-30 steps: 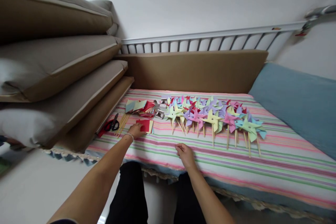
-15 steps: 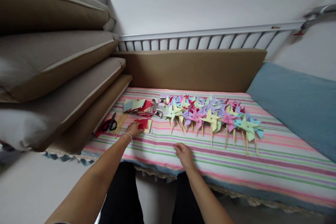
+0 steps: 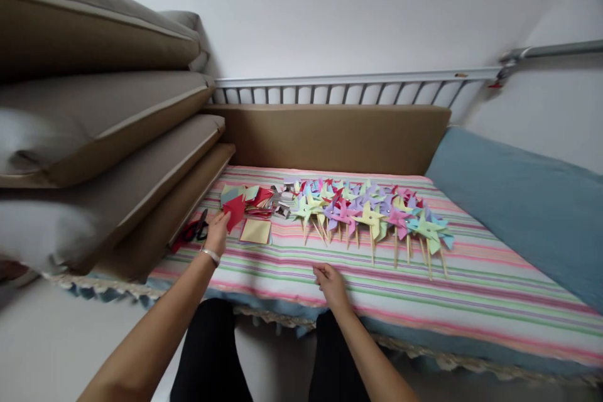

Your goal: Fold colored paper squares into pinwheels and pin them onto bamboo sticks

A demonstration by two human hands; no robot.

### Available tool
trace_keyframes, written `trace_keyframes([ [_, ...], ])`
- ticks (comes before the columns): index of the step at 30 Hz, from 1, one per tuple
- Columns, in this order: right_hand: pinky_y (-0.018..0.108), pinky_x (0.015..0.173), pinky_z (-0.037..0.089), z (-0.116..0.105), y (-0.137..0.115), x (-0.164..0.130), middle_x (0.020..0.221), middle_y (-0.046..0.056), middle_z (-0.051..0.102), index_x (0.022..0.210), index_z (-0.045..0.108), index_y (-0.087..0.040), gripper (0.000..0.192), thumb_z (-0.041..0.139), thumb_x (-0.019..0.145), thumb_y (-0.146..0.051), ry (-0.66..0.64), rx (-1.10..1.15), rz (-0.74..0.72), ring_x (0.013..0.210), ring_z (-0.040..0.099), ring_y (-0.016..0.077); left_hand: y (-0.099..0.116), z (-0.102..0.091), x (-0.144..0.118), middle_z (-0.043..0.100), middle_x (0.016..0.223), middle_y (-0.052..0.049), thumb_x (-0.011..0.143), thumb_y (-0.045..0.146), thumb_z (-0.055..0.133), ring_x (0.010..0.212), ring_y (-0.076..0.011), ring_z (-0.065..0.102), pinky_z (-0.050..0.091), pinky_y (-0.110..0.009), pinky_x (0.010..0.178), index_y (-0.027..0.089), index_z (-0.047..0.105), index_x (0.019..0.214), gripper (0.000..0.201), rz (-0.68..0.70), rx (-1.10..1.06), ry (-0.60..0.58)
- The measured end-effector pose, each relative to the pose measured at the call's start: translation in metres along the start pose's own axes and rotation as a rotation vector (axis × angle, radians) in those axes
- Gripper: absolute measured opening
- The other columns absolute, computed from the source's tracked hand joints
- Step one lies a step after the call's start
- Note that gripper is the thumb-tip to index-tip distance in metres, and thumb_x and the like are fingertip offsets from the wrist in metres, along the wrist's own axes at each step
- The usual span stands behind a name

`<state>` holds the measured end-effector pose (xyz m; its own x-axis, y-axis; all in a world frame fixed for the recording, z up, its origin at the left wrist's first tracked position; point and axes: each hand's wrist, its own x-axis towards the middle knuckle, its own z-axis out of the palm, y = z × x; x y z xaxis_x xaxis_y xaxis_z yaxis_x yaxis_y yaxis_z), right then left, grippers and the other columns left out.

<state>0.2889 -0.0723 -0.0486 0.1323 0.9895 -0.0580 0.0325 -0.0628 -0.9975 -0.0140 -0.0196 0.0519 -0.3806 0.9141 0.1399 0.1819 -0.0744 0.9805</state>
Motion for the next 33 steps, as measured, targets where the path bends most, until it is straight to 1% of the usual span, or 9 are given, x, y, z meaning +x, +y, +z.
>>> trace_keyframes([
  [2,0.022,0.039,0.036,0.002,-0.013,-0.014,0.053,0.001,0.058,0.07,0.064,-0.017,0.03,0.066,0.057,-0.044,-0.035,0.028,0.017,0.049,0.053,0.0151,0.015,-0.007,-0.03,0.069,0.086,-0.009,0.085,0.028,0.041,0.084,-0.0199,0.065,0.052,-0.033,0.076,0.011,0.059,0.094,0.026,-0.097,-0.13,-0.042],
  [6,0.025,0.049,0.046,0.013,-0.057,-0.051,0.08,0.008,0.068,0.089,0.066,-0.017,0.043,0.063,0.064,-0.052,-0.166,0.103,0.054,0.064,0.061,0.0174,0.043,-0.013,-0.104,0.071,0.08,-0.01,0.079,0.023,0.051,0.075,-0.0206,0.067,0.054,-0.035,0.074,0.012,0.063,0.087,0.018,-0.274,-0.322,-0.162],
  [8,0.025,0.053,0.048,0.021,-0.086,-0.07,0.087,0.009,0.067,0.096,0.064,-0.017,0.048,0.058,0.069,-0.057,-0.293,0.249,0.11,0.07,0.063,0.0173,0.057,-0.011,-0.136,0.071,0.081,-0.011,0.077,0.024,0.055,0.074,-0.0215,0.068,0.054,-0.037,0.074,0.011,0.064,0.089,0.02,-0.436,-0.512,-0.293],
  [10,0.024,0.053,0.047,0.028,-0.111,-0.088,0.084,0.008,0.066,0.097,0.063,-0.017,0.049,0.059,0.07,-0.058,-0.386,0.384,0.151,0.067,0.061,0.0152,0.07,-0.009,-0.161,0.072,0.079,-0.009,0.075,0.02,0.058,0.072,-0.0204,0.068,0.054,-0.035,0.075,0.011,0.065,0.087,0.016,-0.543,-0.661,-0.339],
  [12,0.022,0.05,0.045,0.031,-0.129,-0.102,0.073,0.002,0.065,0.089,0.062,-0.018,0.041,0.067,0.066,-0.052,-0.366,0.399,0.161,0.054,0.056,0.0111,0.081,-0.006,-0.178,0.072,0.077,-0.008,0.073,0.017,0.062,0.072,-0.0199,0.068,0.053,-0.034,0.075,0.011,0.065,0.082,0.012,-0.566,-0.714,-0.35],
  [16,0.02,0.048,0.042,0.026,-0.143,-0.123,0.061,-0.001,0.061,0.072,0.06,-0.016,0.032,0.074,0.06,-0.042,-0.289,0.388,0.123,0.051,0.05,0.0097,0.097,-0.003,-0.196,0.072,0.077,-0.008,0.07,0.019,0.065,0.078,-0.0226,0.068,0.054,-0.034,0.075,0.011,0.066,0.08,0.012,-0.547,-0.728,-0.387],
  [26,0.019,0.048,0.038,0.014,-0.159,-0.142,0.057,-0.003,0.059,0.066,0.058,-0.016,0.026,0.073,0.062,-0.037,-0.271,0.407,0.079,0.048,0.048,0.0081,0.118,0.003,-0.216,0.073,0.083,-0.012,0.07,0.022,0.067,0.074,-0.0235,0.069,0.053,-0.033,0.072,0.009,0.068,0.091,0.025,-0.513,-0.701,-0.52],
  [29,0.019,0.048,0.038,0.016,-0.162,-0.145,0.054,-0.004,0.056,0.064,0.058,-0.016,0.025,0.071,0.064,-0.038,-0.285,0.397,0.051,0.047,0.047,0.0076,0.115,0.008,-0.219,0.073,0.082,-0.011,0.066,0.02,0.07,0.07,-0.0231,0.069,0.054,-0.033,0.071,0.009,0.067,0.091,0.028,-0.493,-0.647,-0.477],
  [33,0.022,0.051,0.042,0.013,-0.165,-0.149,0.061,-0.002,0.059,0.077,0.064,-0.017,0.028,0.063,0.071,-0.045,-0.292,0.325,-0.04,0.052,0.052,0.0102,0.109,0.006,-0.217,0.073,0.082,-0.011,0.065,0.018,0.07,0.072,-0.0233,0.069,0.054,-0.034,0.072,0.009,0.067,0.089,0.026,-0.495,-0.616,-0.409],
])
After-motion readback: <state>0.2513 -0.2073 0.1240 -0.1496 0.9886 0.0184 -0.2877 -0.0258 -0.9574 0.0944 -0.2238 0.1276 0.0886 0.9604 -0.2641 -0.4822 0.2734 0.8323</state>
